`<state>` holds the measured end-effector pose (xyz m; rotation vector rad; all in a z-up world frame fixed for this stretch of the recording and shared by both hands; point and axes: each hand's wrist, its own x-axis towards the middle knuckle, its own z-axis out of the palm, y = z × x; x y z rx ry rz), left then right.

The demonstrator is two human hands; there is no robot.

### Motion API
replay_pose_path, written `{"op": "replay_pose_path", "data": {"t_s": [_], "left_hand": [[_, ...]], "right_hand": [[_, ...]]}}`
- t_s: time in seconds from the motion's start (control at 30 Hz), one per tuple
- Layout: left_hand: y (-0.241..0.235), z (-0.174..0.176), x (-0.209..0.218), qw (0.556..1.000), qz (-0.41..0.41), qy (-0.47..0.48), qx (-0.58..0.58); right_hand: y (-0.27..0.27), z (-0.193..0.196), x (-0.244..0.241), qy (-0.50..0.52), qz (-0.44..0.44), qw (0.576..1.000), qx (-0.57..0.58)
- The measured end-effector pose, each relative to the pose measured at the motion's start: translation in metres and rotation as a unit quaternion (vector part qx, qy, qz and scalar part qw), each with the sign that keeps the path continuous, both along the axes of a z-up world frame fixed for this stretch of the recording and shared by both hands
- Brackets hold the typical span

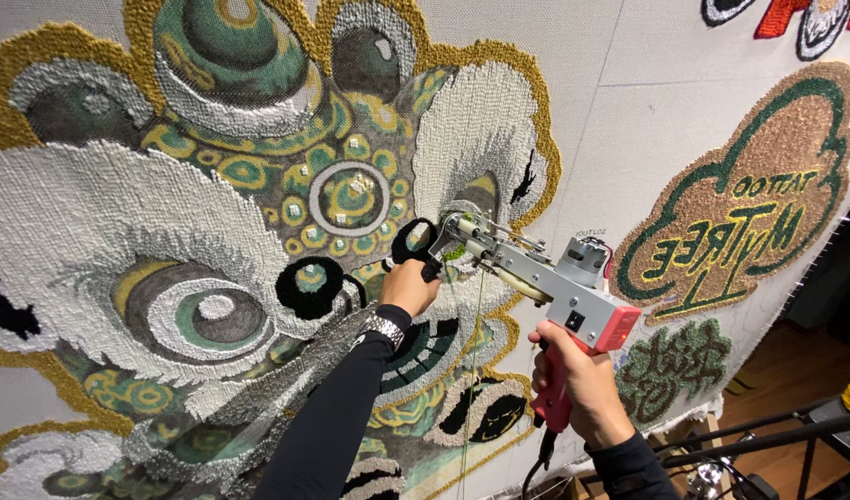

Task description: The person uses a handheld tufting gun to apply green yarn onto a large canvas featuring a pre-drawn design of a stylized lion head. The operator guides the tool along the contours of the design, filling in specific areas with loops of yarn. The process involves continuous movement of the tool and manual feeding of the yarn to maintain tension.

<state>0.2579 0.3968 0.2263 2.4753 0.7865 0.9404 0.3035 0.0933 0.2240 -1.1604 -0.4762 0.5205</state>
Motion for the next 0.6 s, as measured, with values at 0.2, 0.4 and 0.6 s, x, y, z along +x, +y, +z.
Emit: {"op": "replay_pose_path", "data": {"t_s": [0.2, 0.4, 0.6], "left_hand": [[-0.001, 0.001, -0.001, 1.0, -0.003, 0.012, -0.011], [0.003, 0.0, 0.006, 1.0, 0.004, 0.011, 0.003], [0.004, -0.009, 0.011, 1.0, -0.01, -0.006, -0.024]], "right_hand": [[0.004, -0.004, 0.0, -0.045, -0.02, 0.999, -0.001], [0.004, 0.002, -0.003, -0.074, -0.028, 0.997, 0.001], [0.001, 0.003, -0.001, -0.054, -0.047, 0.996, -0.058]]}}
